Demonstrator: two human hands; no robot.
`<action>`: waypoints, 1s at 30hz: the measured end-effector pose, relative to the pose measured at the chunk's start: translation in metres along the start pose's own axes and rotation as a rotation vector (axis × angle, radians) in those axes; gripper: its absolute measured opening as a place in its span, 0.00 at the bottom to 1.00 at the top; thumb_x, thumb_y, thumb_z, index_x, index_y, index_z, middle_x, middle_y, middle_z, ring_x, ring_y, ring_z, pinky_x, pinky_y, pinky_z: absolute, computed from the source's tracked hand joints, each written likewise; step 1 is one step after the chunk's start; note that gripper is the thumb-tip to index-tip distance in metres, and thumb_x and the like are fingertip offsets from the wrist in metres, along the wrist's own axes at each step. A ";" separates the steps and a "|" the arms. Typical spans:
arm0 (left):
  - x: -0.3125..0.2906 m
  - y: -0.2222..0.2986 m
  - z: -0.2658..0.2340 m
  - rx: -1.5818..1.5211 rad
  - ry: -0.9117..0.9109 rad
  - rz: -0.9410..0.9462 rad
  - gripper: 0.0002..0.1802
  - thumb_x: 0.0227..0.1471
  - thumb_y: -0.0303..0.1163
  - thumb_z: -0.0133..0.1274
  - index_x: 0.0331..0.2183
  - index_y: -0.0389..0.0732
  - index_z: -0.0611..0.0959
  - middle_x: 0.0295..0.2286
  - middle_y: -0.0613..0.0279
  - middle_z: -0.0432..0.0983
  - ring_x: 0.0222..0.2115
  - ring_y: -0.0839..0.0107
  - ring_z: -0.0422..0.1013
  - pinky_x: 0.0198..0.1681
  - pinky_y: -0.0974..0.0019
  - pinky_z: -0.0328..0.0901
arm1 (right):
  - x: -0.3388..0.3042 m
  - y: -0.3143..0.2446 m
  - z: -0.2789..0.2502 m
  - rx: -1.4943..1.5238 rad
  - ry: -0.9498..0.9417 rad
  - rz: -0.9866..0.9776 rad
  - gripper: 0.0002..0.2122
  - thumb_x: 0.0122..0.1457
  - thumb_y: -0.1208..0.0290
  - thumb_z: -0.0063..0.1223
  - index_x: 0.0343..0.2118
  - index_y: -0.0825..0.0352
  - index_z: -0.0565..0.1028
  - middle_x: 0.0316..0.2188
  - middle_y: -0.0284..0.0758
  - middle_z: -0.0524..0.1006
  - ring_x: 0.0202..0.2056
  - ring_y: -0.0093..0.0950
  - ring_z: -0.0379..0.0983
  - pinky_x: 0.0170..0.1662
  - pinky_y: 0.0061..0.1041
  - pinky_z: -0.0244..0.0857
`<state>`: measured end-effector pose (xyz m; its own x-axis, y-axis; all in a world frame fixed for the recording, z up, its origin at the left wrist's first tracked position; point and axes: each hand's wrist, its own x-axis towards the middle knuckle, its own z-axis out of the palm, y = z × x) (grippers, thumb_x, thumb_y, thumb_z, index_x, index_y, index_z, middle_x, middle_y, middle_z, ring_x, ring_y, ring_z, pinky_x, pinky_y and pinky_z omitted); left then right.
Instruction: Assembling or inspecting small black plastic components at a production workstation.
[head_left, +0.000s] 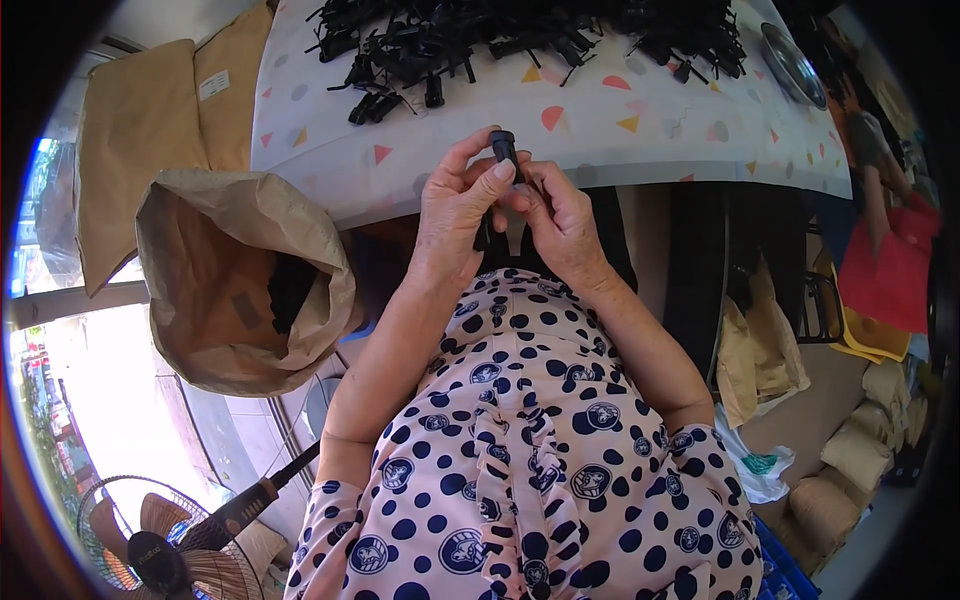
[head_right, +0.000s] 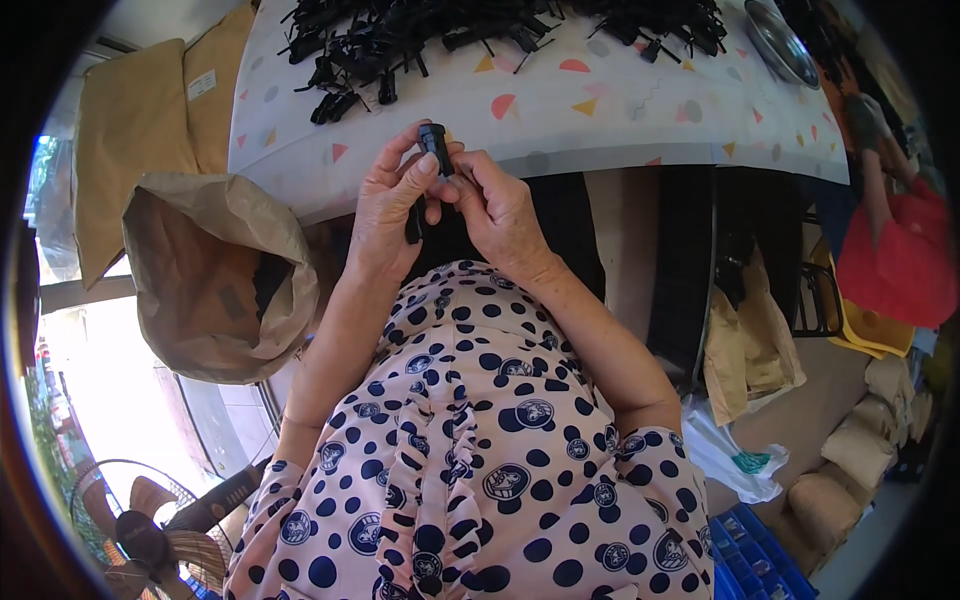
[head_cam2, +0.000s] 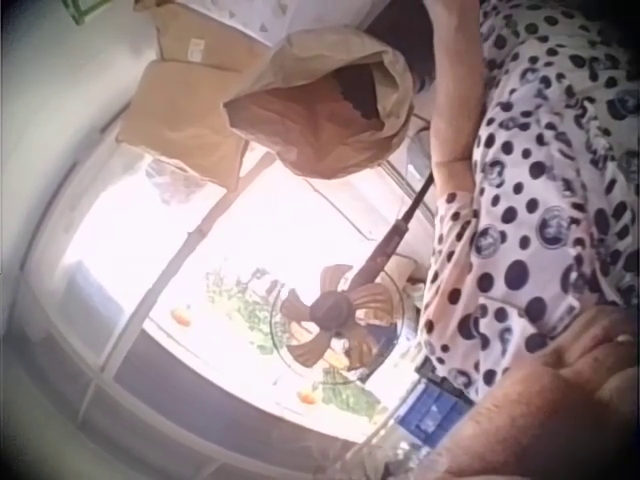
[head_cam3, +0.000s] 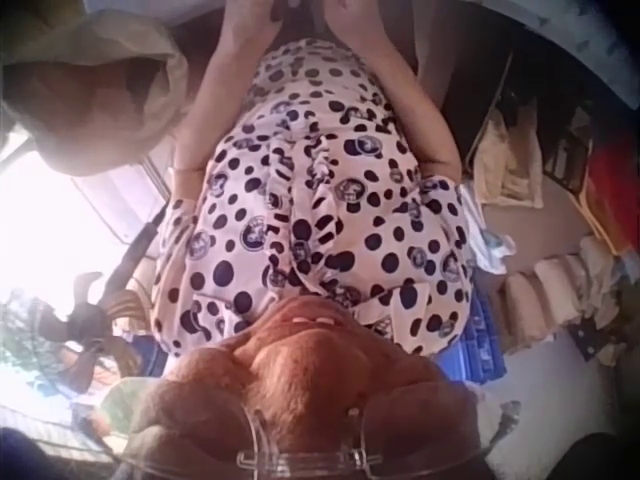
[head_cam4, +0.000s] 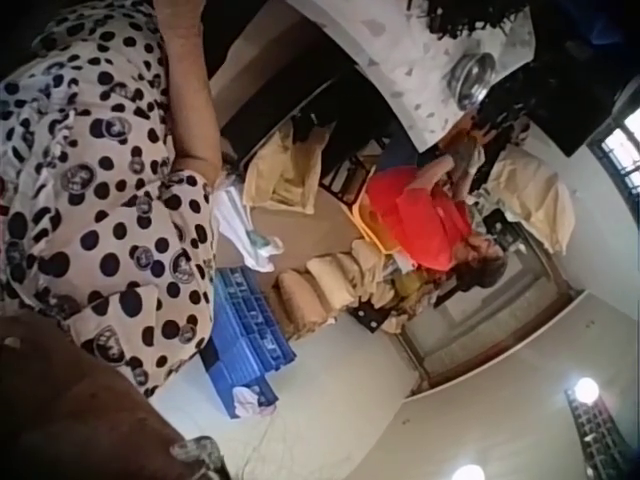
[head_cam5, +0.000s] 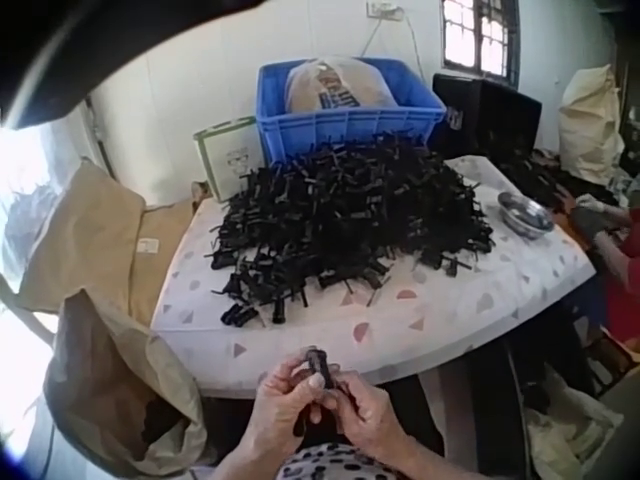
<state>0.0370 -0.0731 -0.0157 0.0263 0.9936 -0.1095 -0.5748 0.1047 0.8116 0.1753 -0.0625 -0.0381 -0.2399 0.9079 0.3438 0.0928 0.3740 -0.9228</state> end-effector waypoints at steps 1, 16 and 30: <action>0.000 0.000 0.000 0.001 0.002 -0.002 0.23 0.52 0.28 0.56 0.50 0.39 0.71 0.38 0.54 0.77 0.25 0.76 0.74 0.19 0.80 0.63 | -0.002 0.000 -0.002 -0.016 -0.023 0.015 0.06 0.59 0.81 0.45 0.39 0.70 0.69 0.26 0.39 0.73 0.26 0.20 0.69 0.32 0.19 0.64; -0.010 0.000 0.013 0.558 0.036 0.089 0.19 0.50 0.20 0.53 0.46 0.41 0.77 0.28 0.68 0.74 0.26 0.83 0.68 0.33 0.79 0.65 | 0.005 -0.017 -0.016 0.260 -0.140 0.293 0.17 0.66 0.63 0.38 0.52 0.69 0.64 0.20 0.23 0.65 0.19 0.11 0.57 0.21 0.10 0.52; -0.009 -0.001 0.015 1.191 0.077 0.561 0.18 0.45 0.18 0.51 0.41 0.42 0.79 0.29 0.57 0.74 0.24 0.68 0.71 0.28 0.70 0.66 | 0.011 -0.019 -0.011 0.286 -0.151 0.428 0.13 0.64 0.70 0.41 0.49 0.67 0.68 0.19 0.27 0.68 0.21 0.15 0.63 0.25 0.15 0.59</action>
<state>0.0500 -0.0818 -0.0069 -0.0471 0.9128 0.4056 0.5760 -0.3069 0.7576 0.1820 -0.0576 -0.0152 -0.3764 0.9227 -0.0830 -0.0489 -0.1093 -0.9928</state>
